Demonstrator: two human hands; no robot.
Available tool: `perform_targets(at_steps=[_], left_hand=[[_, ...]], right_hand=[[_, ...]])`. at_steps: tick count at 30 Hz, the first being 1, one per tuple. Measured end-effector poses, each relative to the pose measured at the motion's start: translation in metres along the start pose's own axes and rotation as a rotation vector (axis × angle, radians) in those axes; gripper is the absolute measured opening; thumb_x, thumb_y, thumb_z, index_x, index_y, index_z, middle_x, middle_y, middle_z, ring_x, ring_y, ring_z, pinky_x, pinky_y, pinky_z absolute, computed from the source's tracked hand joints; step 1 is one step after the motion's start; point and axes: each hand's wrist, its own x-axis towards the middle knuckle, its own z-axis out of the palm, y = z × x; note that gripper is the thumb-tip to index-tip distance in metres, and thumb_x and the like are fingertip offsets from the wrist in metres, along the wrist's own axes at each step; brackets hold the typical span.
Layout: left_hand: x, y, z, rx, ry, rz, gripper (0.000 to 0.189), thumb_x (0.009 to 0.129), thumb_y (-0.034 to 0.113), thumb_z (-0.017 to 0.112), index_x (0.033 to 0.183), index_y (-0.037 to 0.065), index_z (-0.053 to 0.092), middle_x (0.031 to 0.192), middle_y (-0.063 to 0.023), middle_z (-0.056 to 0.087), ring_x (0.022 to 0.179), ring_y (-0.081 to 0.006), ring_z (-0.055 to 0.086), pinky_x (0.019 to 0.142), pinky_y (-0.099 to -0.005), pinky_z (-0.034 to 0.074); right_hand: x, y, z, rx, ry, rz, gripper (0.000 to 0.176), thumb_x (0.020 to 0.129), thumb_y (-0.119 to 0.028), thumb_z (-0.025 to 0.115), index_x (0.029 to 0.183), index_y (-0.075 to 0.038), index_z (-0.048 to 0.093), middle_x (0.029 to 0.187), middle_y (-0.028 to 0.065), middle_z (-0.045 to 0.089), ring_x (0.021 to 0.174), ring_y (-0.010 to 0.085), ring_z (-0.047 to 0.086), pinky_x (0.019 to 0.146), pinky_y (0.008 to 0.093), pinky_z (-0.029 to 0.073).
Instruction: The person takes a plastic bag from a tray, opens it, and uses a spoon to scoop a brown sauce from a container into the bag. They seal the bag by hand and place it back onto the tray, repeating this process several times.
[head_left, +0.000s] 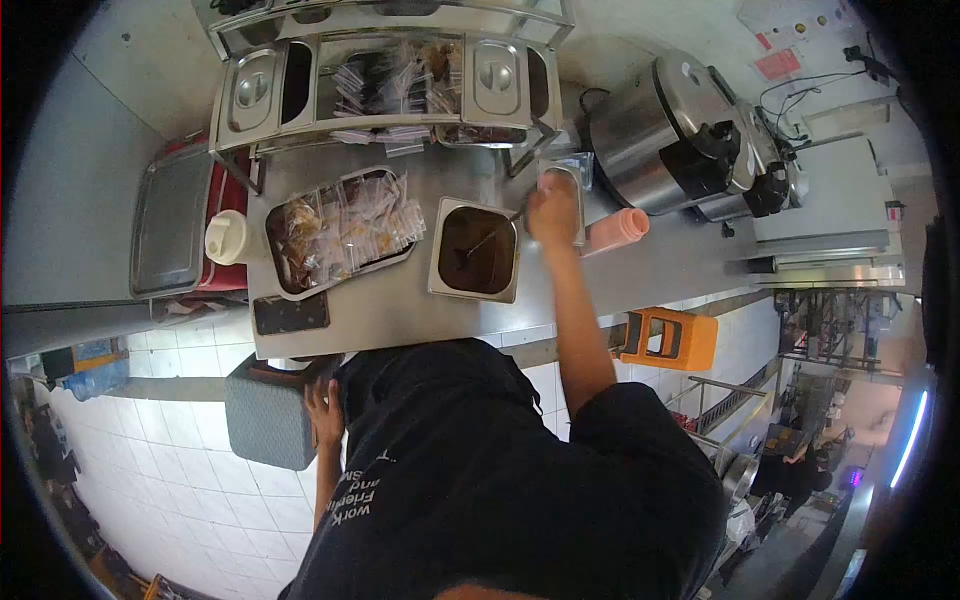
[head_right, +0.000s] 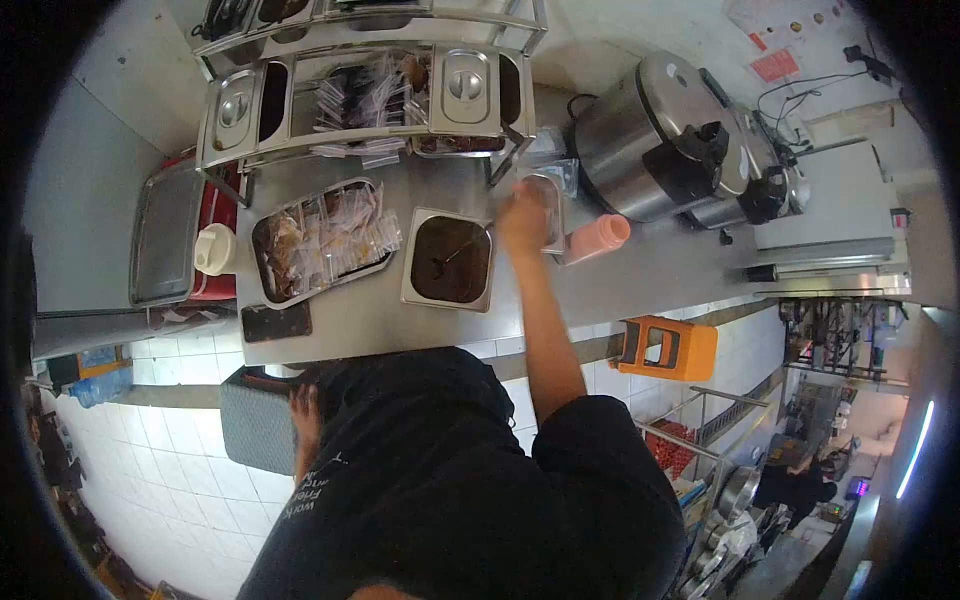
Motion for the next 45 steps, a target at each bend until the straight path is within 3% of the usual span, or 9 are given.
perform_targets(at_steps=[5,7,13,16,22,26,30,42,45], left_hand=[[-0.038,-0.016,0.060,-1.018,-0.046,-0.928,0.049,0.101,0.041,0.055,0.139,0.009,0.055,0.138,-0.0187,0.054,0.131,-0.0344,0.049,0.107,-0.0487,0.042],[-0.039,-0.006,0.064,-1.308,0.060,-1.072,0.051,0.101,0.043,0.054,0.140,0.010,0.053,0.139,-0.0177,0.054,0.131,-0.0341,0.049,0.106,-0.0490,0.042],[-0.020,0.022,0.045,-1.496,0.349,-1.030,0.058,0.100,0.050,0.050,0.144,0.013,0.048,0.139,-0.0145,0.053,0.130,-0.0332,0.049,0.105,-0.0497,0.043],[0.002,0.068,-0.013,-1.484,0.315,-1.095,0.060,0.099,0.054,0.048,0.144,0.013,0.047,0.137,-0.0121,0.053,0.129,-0.0311,0.050,0.102,-0.0481,0.044],[0.041,0.104,-0.033,-0.877,0.422,-0.324,0.059,0.098,0.049,0.053,0.146,0.015,0.047,0.141,-0.0129,0.051,0.129,-0.0281,0.048,0.102,-0.0428,0.043],[-0.011,0.114,-0.004,-1.522,0.077,-0.861,0.052,0.100,0.039,0.052,0.144,0.011,0.047,0.139,-0.0124,0.051,0.127,-0.0241,0.048,0.098,-0.0399,0.044],[-0.045,0.071,0.048,-1.615,-0.021,-1.012,0.046,0.100,0.038,0.054,0.135,0.009,0.050,0.131,-0.0119,0.053,0.119,-0.0226,0.050,0.094,-0.0378,0.045],[-0.038,0.022,0.062,-1.477,0.419,-0.995,0.034,0.100,0.036,0.061,0.110,0.003,0.057,0.106,-0.0102,0.059,0.095,-0.0179,0.056,0.082,-0.0315,0.047],[-0.023,-0.016,0.068,-1.106,0.634,-0.728,0.034,0.100,0.035,0.063,0.104,0.002,0.059,0.100,-0.0098,0.061,0.089,-0.0168,0.057,0.079,-0.0299,0.048]], right_hand=[[0.020,0.078,0.022,-0.270,-0.513,0.234,0.029,0.084,-0.007,0.062,0.110,0.003,0.067,0.107,0.0272,0.069,0.109,0.0422,0.065,0.095,0.0483,0.053],[0.013,0.069,0.012,-0.206,-0.416,0.208,0.036,0.080,-0.006,0.067,0.115,0.003,0.065,0.108,0.0263,0.070,0.103,0.0427,0.068,0.090,0.0488,0.055],[0.007,0.042,-0.046,0.070,-0.093,0.228,0.040,0.079,0.002,0.069,0.118,-0.002,0.062,0.104,0.0276,0.070,0.098,0.0441,0.069,0.086,0.0491,0.055],[0.006,0.051,-0.032,-0.166,-0.268,0.303,0.039,0.082,-0.005,0.070,0.120,-0.008,0.063,0.104,0.0270,0.071,0.097,0.0416,0.070,0.081,0.0497,0.055],[0.004,0.066,-0.017,-0.216,-0.201,0.188,0.028,0.089,-0.015,0.066,0.115,-0.005,0.065,0.095,0.0236,0.072,0.089,0.0409,0.072,0.075,0.0499,0.057],[0.000,0.078,-0.008,-0.137,-0.190,0.156,0.031,0.087,-0.008,0.062,0.118,-0.006,0.064,0.097,0.0238,0.073,0.092,0.0402,0.072,0.077,0.0505,0.056],[0.000,0.084,-0.007,0.038,-0.203,0.248,0.031,0.084,-0.004,0.064,0.114,-0.005,0.066,0.099,0.0238,0.073,0.094,0.0421,0.071,0.079,0.0492,0.056],[0.003,0.064,-0.036,0.027,-0.076,0.157,0.030,0.088,-0.007,0.064,0.118,-0.007,0.068,0.104,0.0193,0.074,0.094,0.0350,0.072,0.081,0.0425,0.056],[-0.002,0.061,-0.047,0.236,0.004,0.171,0.031,0.092,-0.006,0.062,0.122,-0.007,0.067,0.108,0.0182,0.074,0.095,0.0320,0.073,0.080,0.0406,0.056]])
